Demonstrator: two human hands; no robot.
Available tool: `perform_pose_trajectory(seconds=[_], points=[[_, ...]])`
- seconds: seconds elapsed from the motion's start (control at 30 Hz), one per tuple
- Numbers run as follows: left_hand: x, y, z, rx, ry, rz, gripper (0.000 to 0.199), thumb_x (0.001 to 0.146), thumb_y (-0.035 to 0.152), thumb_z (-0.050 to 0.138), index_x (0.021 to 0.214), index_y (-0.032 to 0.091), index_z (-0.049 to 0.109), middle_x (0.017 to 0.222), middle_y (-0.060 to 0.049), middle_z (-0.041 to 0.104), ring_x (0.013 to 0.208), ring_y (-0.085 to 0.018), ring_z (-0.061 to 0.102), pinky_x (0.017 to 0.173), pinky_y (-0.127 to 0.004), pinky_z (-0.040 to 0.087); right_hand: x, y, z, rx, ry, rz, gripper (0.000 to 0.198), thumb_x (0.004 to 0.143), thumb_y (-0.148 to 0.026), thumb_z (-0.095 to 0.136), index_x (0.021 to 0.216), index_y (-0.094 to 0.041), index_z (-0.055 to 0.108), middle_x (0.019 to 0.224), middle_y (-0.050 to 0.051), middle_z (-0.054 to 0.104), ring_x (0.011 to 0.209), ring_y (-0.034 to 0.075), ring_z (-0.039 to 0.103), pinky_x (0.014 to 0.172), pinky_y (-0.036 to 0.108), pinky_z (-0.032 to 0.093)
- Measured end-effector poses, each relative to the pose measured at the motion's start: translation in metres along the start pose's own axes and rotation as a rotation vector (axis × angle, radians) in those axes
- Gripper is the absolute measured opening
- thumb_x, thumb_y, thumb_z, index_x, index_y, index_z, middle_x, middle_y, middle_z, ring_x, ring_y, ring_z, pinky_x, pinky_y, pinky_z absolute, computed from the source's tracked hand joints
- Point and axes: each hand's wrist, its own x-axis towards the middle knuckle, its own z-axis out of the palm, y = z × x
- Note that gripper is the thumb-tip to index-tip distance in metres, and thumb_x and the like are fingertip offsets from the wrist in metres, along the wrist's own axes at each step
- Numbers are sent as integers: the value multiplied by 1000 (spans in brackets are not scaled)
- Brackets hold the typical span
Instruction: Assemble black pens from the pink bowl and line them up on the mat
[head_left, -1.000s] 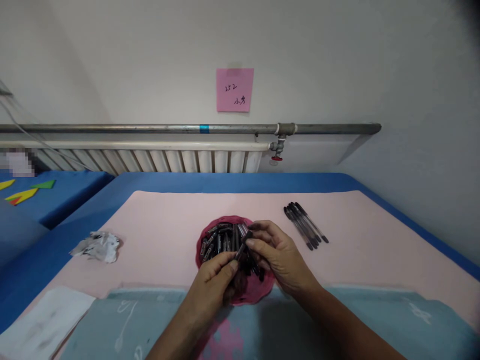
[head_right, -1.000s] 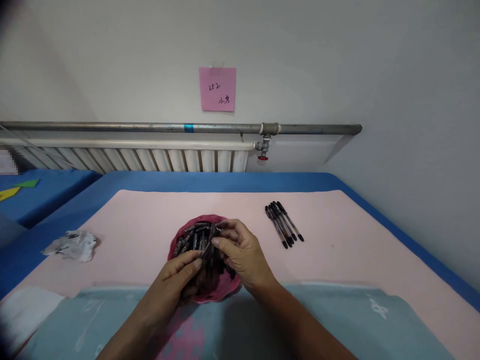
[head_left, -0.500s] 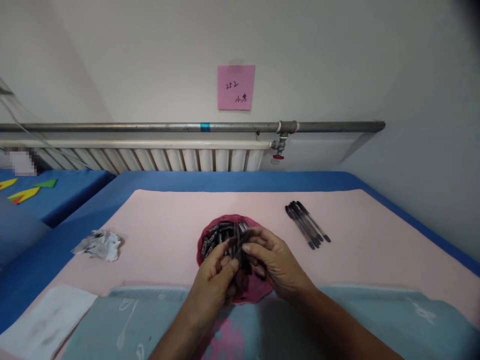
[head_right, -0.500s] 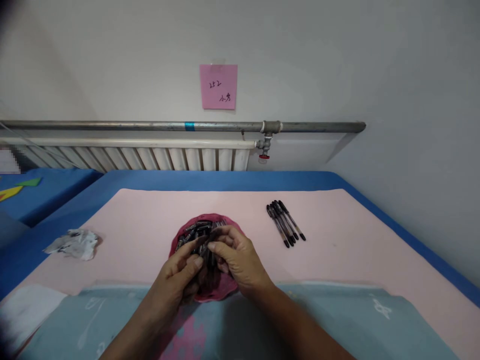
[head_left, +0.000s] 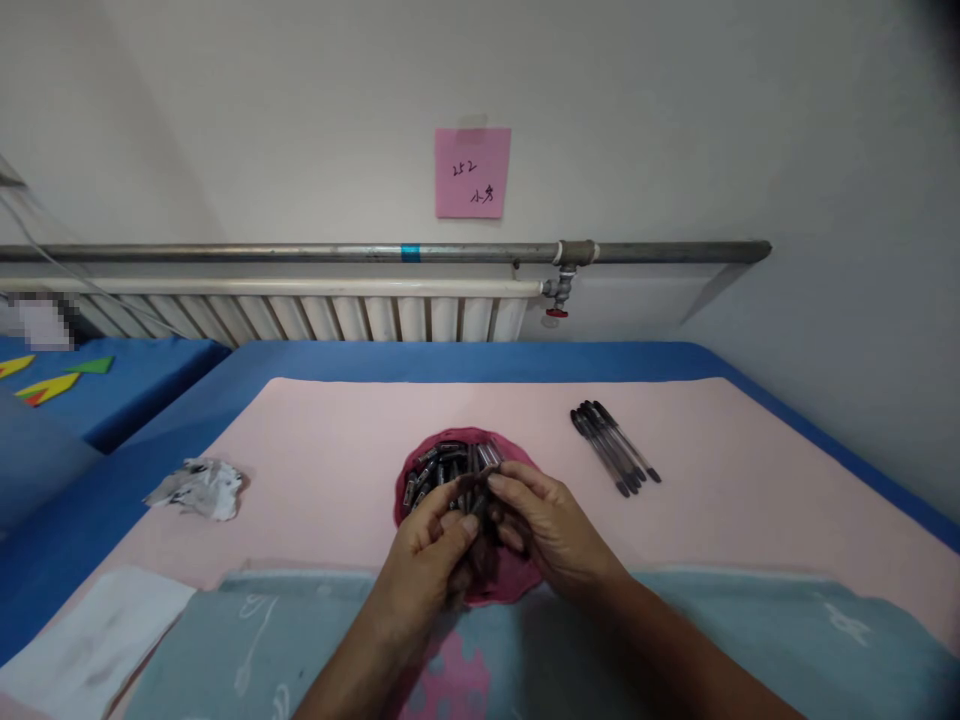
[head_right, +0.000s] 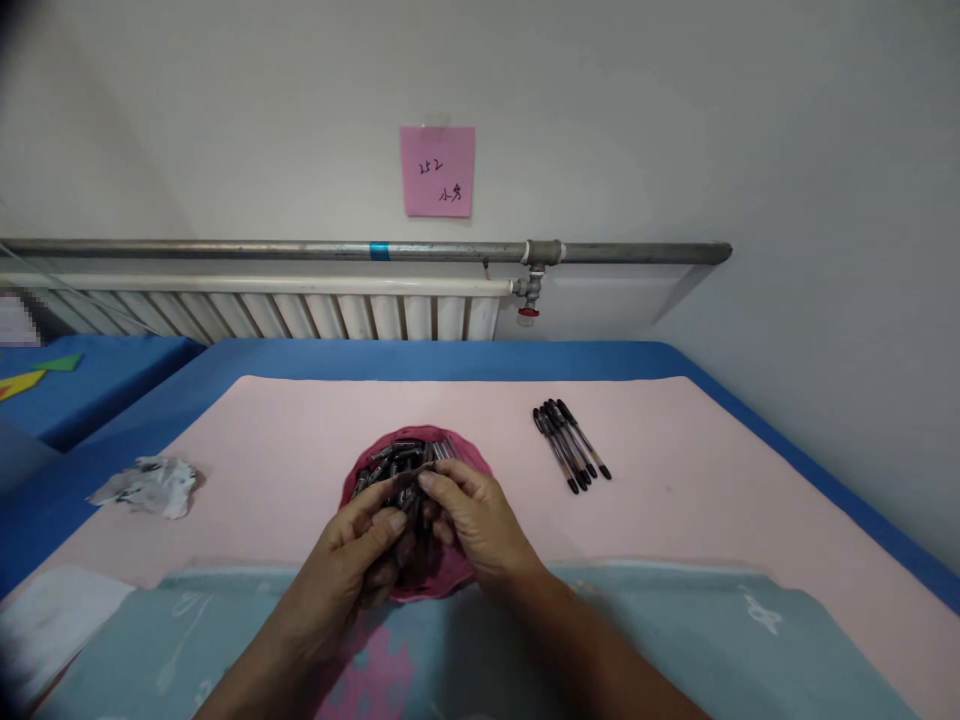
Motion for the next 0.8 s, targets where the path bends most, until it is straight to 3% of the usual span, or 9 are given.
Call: perform_pose_trajectory(seconds=[0.57, 0.8], points=[[1, -1, 0, 23, 58, 33, 63, 69, 40, 70, 125, 18, 49, 48, 9, 36, 34, -3, 24, 33, -17, 16, 9, 15, -9, -136, -114, -9, 31, 67, -45, 70, 71, -17, 57, 52, -4, 48, 48, 8, 41, 47, 23, 29], [1, 1, -1, 23, 53, 46, 61, 70, 38, 70, 125, 20, 51, 51, 8, 40, 36, -2, 25, 35, -16, 17, 0, -2, -1, -249, -136, -22, 26, 71, -42, 66, 70, -17, 58, 51, -5, 46, 47, 8, 40, 47, 23, 27]])
